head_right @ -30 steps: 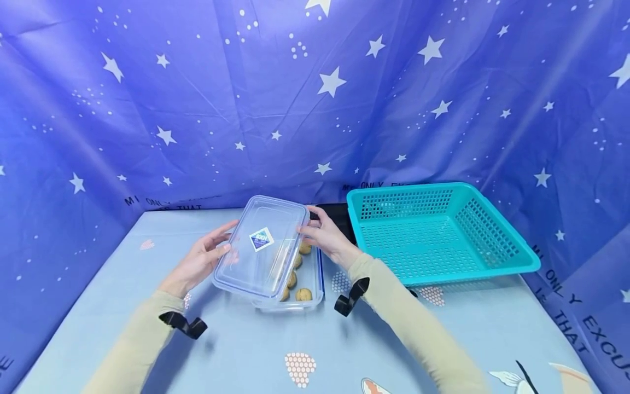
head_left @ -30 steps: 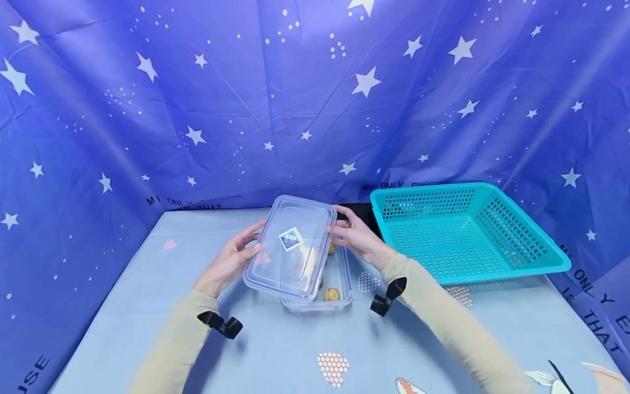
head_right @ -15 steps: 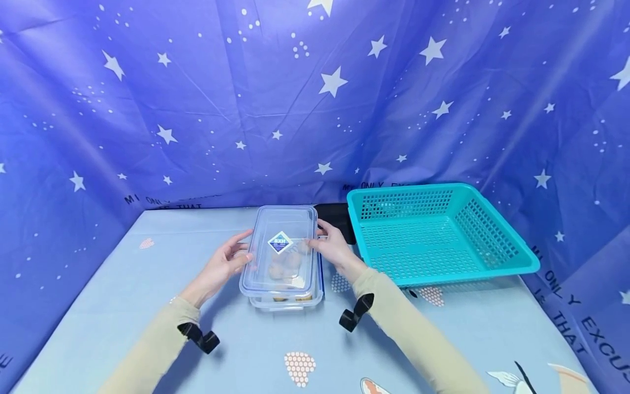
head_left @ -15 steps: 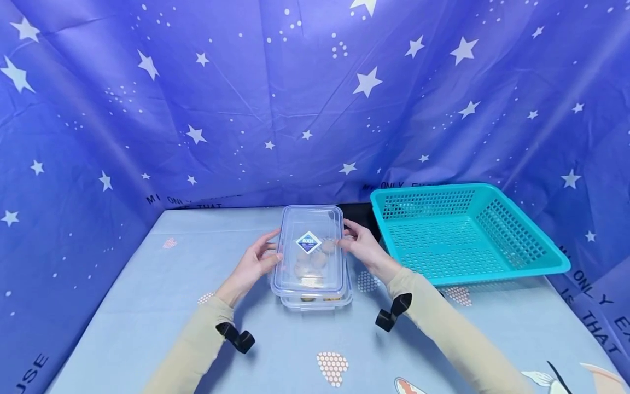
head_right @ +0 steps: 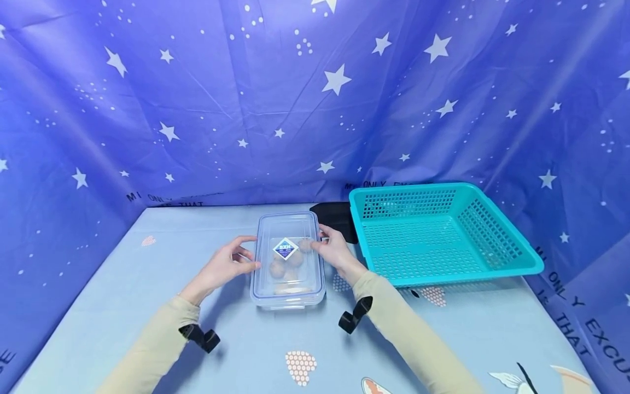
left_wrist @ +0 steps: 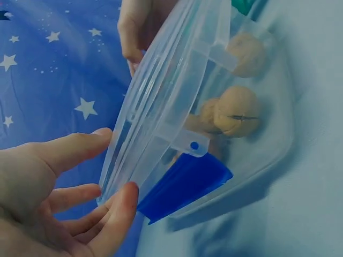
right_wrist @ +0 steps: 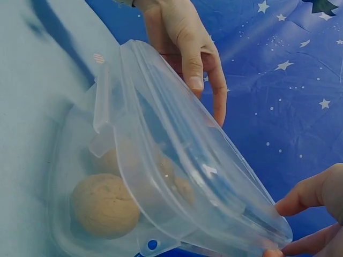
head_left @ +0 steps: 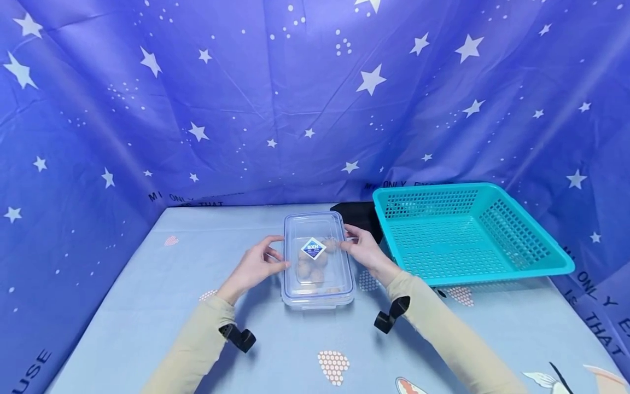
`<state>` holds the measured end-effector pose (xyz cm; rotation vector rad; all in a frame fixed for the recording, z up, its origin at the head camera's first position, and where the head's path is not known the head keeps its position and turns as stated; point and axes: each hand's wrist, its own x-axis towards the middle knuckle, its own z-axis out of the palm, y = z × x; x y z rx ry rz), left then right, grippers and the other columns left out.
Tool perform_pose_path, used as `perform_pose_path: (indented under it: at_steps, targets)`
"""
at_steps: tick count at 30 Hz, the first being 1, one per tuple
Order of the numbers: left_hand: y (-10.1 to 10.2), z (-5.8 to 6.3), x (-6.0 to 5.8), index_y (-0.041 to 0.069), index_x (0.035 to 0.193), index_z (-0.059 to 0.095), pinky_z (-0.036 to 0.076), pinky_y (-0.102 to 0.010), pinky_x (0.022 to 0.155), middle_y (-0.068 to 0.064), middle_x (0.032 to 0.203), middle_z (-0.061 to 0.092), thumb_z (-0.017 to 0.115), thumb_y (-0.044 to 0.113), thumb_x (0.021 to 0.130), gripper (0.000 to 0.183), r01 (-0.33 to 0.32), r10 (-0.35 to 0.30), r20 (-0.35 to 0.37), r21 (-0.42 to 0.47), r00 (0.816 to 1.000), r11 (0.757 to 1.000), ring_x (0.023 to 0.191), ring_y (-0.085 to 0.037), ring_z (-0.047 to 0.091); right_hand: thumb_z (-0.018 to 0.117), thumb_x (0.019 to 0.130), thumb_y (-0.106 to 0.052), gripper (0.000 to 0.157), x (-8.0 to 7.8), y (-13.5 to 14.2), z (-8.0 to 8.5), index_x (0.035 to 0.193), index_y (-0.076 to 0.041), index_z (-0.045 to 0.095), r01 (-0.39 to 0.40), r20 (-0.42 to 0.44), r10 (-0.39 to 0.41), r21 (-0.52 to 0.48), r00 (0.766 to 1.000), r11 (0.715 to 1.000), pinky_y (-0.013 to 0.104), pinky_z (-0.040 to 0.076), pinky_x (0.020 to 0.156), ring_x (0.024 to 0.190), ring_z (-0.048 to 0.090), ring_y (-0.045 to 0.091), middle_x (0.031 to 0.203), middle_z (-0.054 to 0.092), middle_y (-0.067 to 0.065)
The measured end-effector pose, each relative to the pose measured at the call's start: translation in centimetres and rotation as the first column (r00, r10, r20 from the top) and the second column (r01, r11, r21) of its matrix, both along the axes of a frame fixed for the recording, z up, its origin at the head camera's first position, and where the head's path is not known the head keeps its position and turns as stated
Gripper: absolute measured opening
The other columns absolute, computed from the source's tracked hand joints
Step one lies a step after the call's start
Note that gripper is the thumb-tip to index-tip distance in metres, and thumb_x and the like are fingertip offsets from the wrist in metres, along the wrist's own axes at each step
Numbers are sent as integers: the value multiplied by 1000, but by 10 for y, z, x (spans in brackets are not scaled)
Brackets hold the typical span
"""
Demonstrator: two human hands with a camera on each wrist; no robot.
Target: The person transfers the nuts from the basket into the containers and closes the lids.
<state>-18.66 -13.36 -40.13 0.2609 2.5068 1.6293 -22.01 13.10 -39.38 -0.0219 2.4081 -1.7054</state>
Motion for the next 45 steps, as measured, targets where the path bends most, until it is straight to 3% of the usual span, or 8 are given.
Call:
perform_pose_path:
  at_steps: [7,17,22,27,30,34,39,45]
  targets:
    - [-1,-1,4,-2,140,44,49,-30,65,-16,98,62,76,7,81,68,18,-19,36,15,999,1000,81,-22,59,61,88,-3,59,2,0,-4,143,5,41,-5,-31,7,81,999,997,25,46,70,89,54,22,132,49,23]
    - [-1,-7,2,0,138,49,52,-30,70,-14,101,63,75,12,83,62,42,-43,-35,-35,998,999,86,-22,63,60,89,-2,57,6,3,-8,142,4,42,8,-37,-4,127,999,992,26,45,72,97,54,31,125,53,24]
    - [-3,-15,0,4,140,48,52,-43,83,-19,113,60,74,16,85,62,55,-55,-23,-23,998,998,101,-33,60,59,90,-4,55,5,5,-12,141,3,42,-1,-40,6,118,999,993,32,47,78,101,53,33,124,52,25]
    - [-9,-25,-3,14,144,41,42,-57,98,-29,143,34,71,20,88,63,92,-101,93,100,991,991,128,-48,38,59,91,-9,55,7,9,-17,142,-2,40,-17,-10,18,91,1000,996,48,44,95,119,47,40,134,44,29]
    - [-9,-30,-5,15,145,36,42,-55,98,-31,148,21,70,15,89,65,105,-151,173,251,973,962,132,-50,31,55,93,-11,58,7,11,-20,146,-7,32,-43,60,43,-1,997,999,54,42,98,126,42,43,139,38,31]
    - [-6,-32,-7,13,145,33,50,-47,92,-31,146,22,68,9,89,66,83,-170,222,357,960,930,128,-48,38,51,95,-10,59,7,12,-23,148,-13,26,-49,128,63,-104,990,993,55,45,95,122,47,42,138,41,31]
    - [-4,-31,-7,14,145,33,50,-48,91,-29,144,28,69,7,86,70,47,-125,213,335,969,941,122,-45,45,56,93,-11,61,6,13,-23,148,-13,30,-31,73,35,-45,997,998,53,44,93,120,46,41,139,40,28]
    - [-4,-28,-5,26,154,16,50,-50,90,-28,142,28,72,7,85,91,8,-80,208,326,975,945,113,-38,52,55,92,-7,77,5,9,-21,156,-14,12,-19,49,21,-41,999,999,46,45,91,101,54,34,145,30,25]
